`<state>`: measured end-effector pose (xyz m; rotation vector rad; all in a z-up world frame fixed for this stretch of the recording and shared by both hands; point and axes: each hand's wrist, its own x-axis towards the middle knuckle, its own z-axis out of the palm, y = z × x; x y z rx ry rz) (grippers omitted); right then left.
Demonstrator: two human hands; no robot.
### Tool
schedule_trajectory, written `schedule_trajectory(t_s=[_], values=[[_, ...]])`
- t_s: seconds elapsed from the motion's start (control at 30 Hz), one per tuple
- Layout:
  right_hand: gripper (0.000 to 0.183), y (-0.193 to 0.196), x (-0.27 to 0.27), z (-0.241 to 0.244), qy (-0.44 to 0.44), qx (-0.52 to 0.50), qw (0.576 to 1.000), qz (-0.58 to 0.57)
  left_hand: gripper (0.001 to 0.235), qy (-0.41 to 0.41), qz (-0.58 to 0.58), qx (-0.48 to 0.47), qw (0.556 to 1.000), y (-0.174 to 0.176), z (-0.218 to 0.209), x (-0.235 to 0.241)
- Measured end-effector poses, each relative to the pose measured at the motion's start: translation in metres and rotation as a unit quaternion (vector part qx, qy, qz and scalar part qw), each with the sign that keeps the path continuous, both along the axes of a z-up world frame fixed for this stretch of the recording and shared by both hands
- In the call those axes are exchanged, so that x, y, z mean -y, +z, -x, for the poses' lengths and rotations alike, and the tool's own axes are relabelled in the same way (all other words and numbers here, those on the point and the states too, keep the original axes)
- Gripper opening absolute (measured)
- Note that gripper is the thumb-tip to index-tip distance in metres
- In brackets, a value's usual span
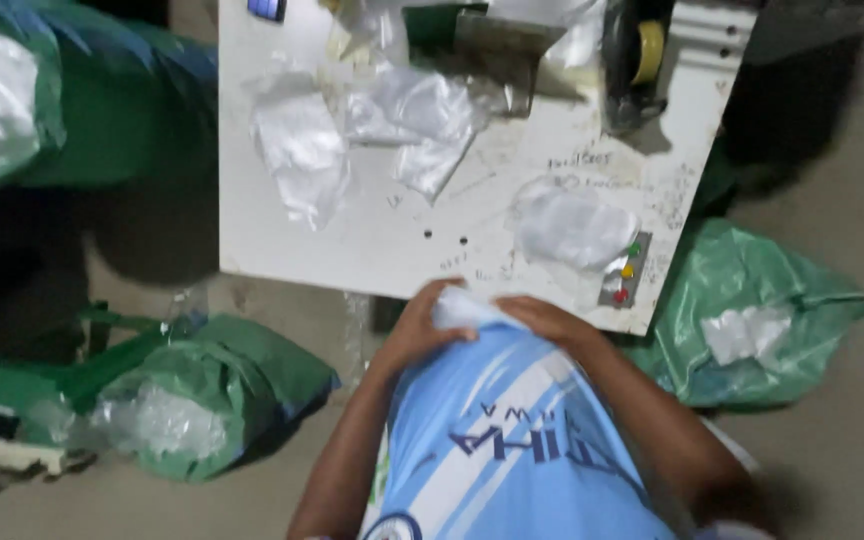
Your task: Folding and stacking small plastic bags on a work table in a factory setting.
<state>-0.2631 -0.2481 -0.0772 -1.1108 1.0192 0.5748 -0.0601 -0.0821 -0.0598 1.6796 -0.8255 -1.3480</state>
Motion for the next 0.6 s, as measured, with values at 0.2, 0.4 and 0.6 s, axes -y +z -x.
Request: schedule_trajectory(t_s=[0.2, 0.4, 0.6], values=[[0.076, 0.053, 0.005, -0.050, -0.061, 0.073, 0.995, 0.017, 0.079, -0.021, -0.149, 0.096, 0.984, -0.009, -0.015, 0.026], [0.043, -0.039, -0.013, -0.060, -0.184, 0.187, 0.946, 0.190, 0.049, 0.286, -0.113, -0.232, 0.923, -0.050, 0.008, 0.044], [0.042, -0.004, -0.018, -0.074, -0.212, 0.162, 0.964, 0.005, 0.044, 0.291, -0.082, -0.283, 0.910, -0.003, 0.002, 0.047]])
